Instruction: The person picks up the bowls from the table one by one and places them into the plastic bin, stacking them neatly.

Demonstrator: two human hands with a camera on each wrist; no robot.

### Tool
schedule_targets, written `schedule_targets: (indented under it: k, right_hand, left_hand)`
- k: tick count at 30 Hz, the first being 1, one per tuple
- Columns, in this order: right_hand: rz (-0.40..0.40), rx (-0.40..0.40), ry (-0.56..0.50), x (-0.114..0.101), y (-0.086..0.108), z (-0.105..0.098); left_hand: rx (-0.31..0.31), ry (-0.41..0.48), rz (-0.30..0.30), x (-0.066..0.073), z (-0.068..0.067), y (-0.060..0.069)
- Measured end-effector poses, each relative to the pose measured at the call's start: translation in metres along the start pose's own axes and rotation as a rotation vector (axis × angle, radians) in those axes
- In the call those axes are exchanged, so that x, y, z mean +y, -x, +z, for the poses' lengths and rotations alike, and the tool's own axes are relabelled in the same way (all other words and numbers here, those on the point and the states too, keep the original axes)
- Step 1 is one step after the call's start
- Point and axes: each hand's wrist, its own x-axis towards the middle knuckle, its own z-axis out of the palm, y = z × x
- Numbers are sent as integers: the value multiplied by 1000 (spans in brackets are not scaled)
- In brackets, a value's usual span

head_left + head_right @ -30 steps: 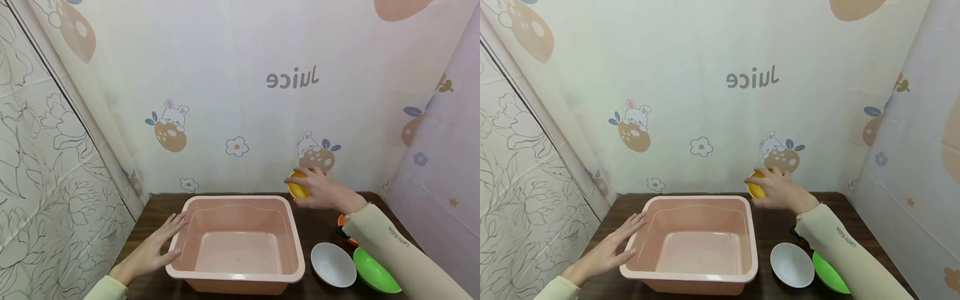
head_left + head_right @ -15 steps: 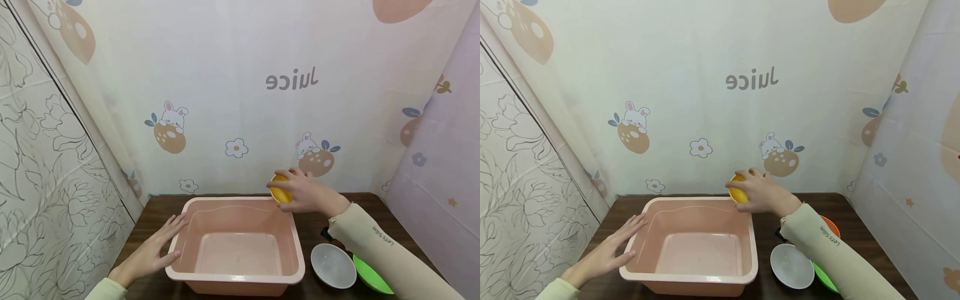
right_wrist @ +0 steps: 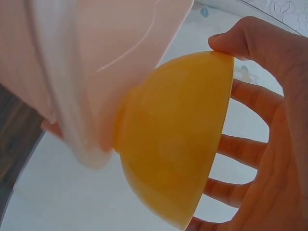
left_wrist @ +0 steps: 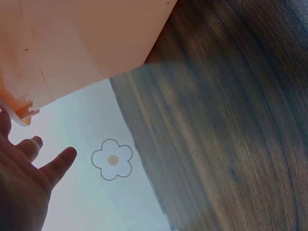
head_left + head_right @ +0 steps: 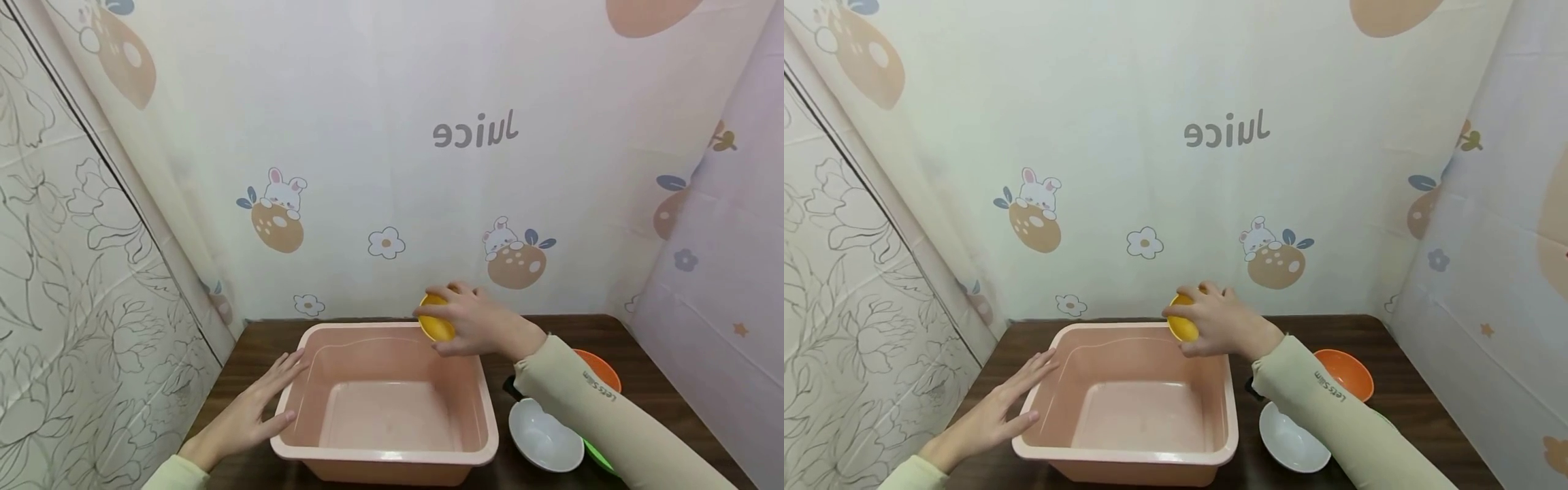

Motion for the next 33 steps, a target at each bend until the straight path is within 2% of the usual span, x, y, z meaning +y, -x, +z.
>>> schedule_targets:
  k: [7, 15, 33]
  right_hand:
    - [-19, -15, -13, -9, -4, 6]
    - [-60, -12, -56, -20, -9, 9]
    - [-105, -21, -87, -34, -19, 18]
  left_hand:
    - [10, 38, 24, 0, 5, 2]
    - [14, -7, 21, 2, 4, 2]
    - [15, -13, 16, 0, 2, 1]
